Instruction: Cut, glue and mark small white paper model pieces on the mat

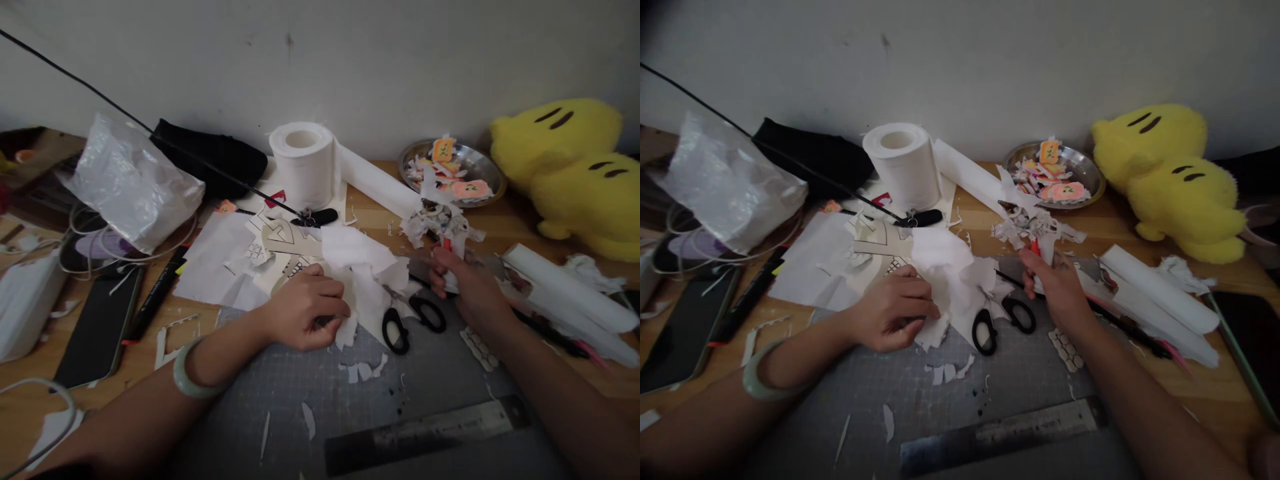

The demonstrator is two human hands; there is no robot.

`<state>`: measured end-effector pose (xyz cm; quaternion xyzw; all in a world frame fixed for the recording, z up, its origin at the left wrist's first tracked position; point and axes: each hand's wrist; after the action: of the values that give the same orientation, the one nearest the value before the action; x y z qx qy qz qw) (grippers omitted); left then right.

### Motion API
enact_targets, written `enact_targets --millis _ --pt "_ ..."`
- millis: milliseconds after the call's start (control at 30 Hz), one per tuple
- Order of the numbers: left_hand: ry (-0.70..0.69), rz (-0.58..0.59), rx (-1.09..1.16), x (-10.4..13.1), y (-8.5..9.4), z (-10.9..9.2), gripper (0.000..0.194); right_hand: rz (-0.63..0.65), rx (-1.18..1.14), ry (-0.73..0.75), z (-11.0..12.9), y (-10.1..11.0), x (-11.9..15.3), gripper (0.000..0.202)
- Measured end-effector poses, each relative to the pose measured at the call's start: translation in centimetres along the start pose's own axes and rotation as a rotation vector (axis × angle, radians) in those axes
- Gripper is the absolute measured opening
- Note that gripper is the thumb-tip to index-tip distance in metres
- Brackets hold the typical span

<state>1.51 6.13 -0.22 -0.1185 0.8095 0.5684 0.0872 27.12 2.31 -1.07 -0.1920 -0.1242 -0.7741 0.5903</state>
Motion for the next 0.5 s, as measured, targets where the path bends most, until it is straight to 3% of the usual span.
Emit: enact_targets --millis 233,500 --pt "0.035 -0.073 0.025 0.17 -0.17 0.22 0.025 -0.011 -0.005 0.02 -0.01 -0.09 0.02 0.023" --pt "0.014 -0.033 -0.015 -0.04 -0.13 0.1 0.027 -0.011 -0.01 0.024 -0.02 -0.07 0.05 0.022"
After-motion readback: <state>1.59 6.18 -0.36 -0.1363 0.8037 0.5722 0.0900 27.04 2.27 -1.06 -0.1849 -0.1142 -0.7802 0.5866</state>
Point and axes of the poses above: each hand's wrist, its own x-axis away from the middle knuckle, its own y-axis out of the back of the hand, z = x × y, and after that the axes turned 13 degrees about -y, right-handed
